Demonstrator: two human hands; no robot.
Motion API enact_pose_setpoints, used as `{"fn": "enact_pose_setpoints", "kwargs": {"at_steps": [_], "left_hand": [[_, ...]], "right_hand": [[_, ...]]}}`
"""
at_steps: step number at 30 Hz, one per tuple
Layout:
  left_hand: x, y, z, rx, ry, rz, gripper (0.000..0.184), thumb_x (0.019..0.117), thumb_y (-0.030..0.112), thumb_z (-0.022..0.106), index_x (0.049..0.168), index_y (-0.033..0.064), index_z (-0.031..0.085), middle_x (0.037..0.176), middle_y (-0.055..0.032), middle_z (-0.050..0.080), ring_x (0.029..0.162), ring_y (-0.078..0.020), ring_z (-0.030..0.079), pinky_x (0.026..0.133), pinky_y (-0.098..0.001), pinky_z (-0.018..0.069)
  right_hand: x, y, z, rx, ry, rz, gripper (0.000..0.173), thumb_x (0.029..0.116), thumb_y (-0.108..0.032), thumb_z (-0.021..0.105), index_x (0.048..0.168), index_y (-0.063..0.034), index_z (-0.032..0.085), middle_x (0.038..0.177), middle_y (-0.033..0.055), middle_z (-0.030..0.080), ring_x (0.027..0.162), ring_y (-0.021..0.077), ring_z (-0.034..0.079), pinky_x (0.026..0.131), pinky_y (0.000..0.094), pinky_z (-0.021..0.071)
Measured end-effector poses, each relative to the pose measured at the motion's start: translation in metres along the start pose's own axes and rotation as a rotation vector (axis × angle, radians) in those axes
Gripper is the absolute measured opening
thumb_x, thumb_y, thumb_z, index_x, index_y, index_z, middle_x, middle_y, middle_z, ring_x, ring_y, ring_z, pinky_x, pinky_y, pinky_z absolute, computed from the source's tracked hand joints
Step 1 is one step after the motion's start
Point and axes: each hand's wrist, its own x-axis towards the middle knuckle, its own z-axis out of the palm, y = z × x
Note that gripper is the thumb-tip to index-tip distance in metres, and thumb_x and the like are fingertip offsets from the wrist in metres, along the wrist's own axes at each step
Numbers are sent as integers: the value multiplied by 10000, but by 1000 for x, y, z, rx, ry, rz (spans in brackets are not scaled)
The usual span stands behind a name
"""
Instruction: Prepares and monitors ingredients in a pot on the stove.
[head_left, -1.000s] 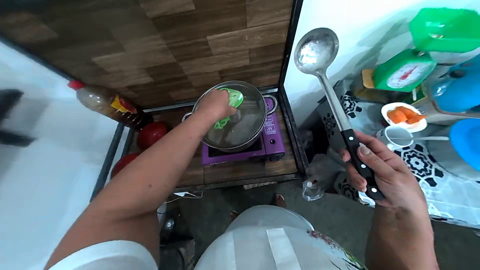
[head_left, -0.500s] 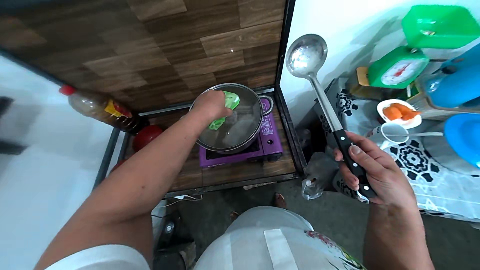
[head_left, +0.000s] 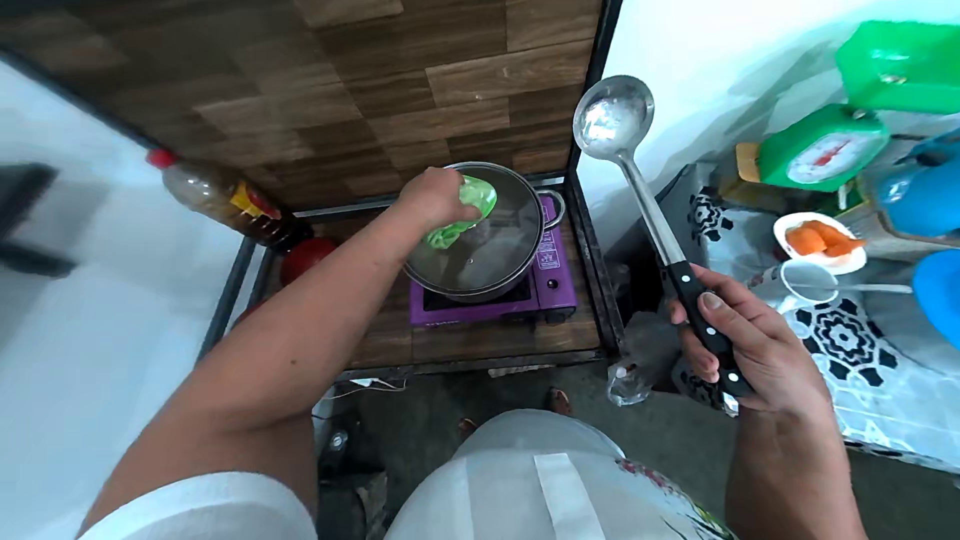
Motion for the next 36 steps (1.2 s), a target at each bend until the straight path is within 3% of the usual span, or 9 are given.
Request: {"fn": "enact_pose_setpoints", "kwargs": {"at_steps": [4,6,10,16,19,21,23,26,36], "left_hand": [[-23,-28,-23,-360,181,-2,381,991,297,675,1204,-18,662,1079,-249,690,999,-384,684,907,-618,524],[-47,-50,-34,-677,296,-14,322,1019,249,622,1228,5,639,1041,-159,707,904,-235,707,852,-466,586],[-120,-112,-36,-1263,546,-37,292,1058,227,546,1303,70,572,1013,-50,725,865,-142,729,787,-347,634],[-201,-191,108,-1569,771,-526,411,1053,304,560,1390,70,545,1094,-127,717,926,-216,722,820,-440,619],[-191,-207,188,-1483,698,-573,441,1073,328,528,1376,7,542,1121,-200,692,956,-270,706,865,-485,595],[-179,-217,219,-1213,530,-611,584,1050,421,556,1479,35,464,1321,-250,613,1124,-364,663,966,-551,550],[-174,-223,229,-940,280,-658,814,991,522,610,1606,88,298,1596,-282,335,1345,-471,508,1063,-619,468],[-186,-230,239,-738,202,-609,780,982,496,629,1621,187,308,1664,-249,219,1471,-495,319,1140,-640,351],[-289,-259,329,-896,510,-472,412,1006,206,601,1383,38,615,1535,-251,451,1391,-409,476,1145,-488,419]], "right_hand": [[5,-1,16,39,-48,14,386,1068,-143,345,1429,-53,449,924,22,665,437,43,522,367,174,479],[10,0,31,150,-110,46,368,1078,-159,349,1415,-54,453,920,35,668,431,36,519,363,161,471],[21,18,82,364,-365,194,320,1061,-282,552,1322,-96,537,951,59,692,497,56,591,415,173,517],[24,61,217,-161,-493,369,412,1066,-149,380,1456,-49,469,1001,63,706,566,91,597,468,224,511],[38,108,279,-516,-514,243,416,1071,-148,480,1475,-52,491,1061,60,696,665,98,626,554,246,540],[54,150,307,-790,-515,25,453,1046,-129,531,1488,-37,489,1308,124,651,1052,150,672,900,314,570],[67,188,326,-989,-481,-122,498,1019,-80,546,1508,-20,475,1448,211,567,1284,285,604,1089,428,497],[68,223,343,-1212,-382,-185,513,998,-67,561,1507,-76,499,1373,238,588,1196,369,637,1001,493,545],[45,297,351,-1344,-248,-511,514,906,88,594,1412,-4,583,1249,323,611,961,449,708,759,513,624]]}}
